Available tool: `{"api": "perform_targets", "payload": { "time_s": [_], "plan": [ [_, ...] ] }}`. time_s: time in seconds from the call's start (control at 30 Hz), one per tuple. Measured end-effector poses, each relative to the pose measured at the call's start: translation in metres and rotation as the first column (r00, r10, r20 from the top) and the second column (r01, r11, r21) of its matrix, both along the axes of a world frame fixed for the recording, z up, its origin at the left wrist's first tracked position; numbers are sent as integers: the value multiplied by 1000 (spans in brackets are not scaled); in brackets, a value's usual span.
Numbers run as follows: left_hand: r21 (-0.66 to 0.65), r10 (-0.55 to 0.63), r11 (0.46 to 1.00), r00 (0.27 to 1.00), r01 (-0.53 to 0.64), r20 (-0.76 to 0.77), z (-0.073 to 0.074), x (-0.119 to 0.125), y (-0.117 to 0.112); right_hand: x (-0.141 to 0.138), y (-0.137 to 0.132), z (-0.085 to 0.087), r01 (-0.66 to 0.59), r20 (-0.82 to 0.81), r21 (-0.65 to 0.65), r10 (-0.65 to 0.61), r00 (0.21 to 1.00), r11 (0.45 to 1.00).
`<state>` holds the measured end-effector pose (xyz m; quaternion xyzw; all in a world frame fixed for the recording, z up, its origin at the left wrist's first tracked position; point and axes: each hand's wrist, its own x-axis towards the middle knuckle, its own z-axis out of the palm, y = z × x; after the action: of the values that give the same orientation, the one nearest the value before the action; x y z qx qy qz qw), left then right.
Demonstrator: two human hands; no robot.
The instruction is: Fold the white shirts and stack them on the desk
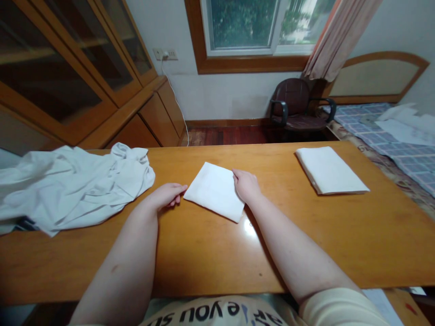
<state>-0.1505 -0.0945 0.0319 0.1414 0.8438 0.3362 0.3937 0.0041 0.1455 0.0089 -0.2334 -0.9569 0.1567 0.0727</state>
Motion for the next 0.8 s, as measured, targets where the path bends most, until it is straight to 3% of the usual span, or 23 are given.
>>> {"api": "perform_targets", "payload": {
  "time_s": [0.3,0.43,0.53,0.63,0.7,0.73,0.8],
  "plan": [
    [71,-18,997,960,-2,280,2,0,-2,0,-1,-2,12,-22,-4,-12,1000,1000],
    [110,61,990,976,-86,210,-7,-3,2,1,-4,4,86,-3,56,-86,996,995],
    [203,214,953,974,-224,73,-15,-5,10,4,-3,7,172,41,62,-175,984,983],
    [331,383,873,924,-359,-10,-20,-6,18,6,1,5,216,34,-104,-213,976,971],
    [388,436,841,897,-377,-73,-23,-3,22,5,3,0,196,-83,-309,-232,969,931],
    [400,446,839,887,-368,-120,-24,-2,25,3,4,-3,156,-157,-435,-246,957,887],
    [412,428,854,880,-318,-208,-26,3,29,0,3,-9,25,-275,-667,-277,921,745]
  ]
}}
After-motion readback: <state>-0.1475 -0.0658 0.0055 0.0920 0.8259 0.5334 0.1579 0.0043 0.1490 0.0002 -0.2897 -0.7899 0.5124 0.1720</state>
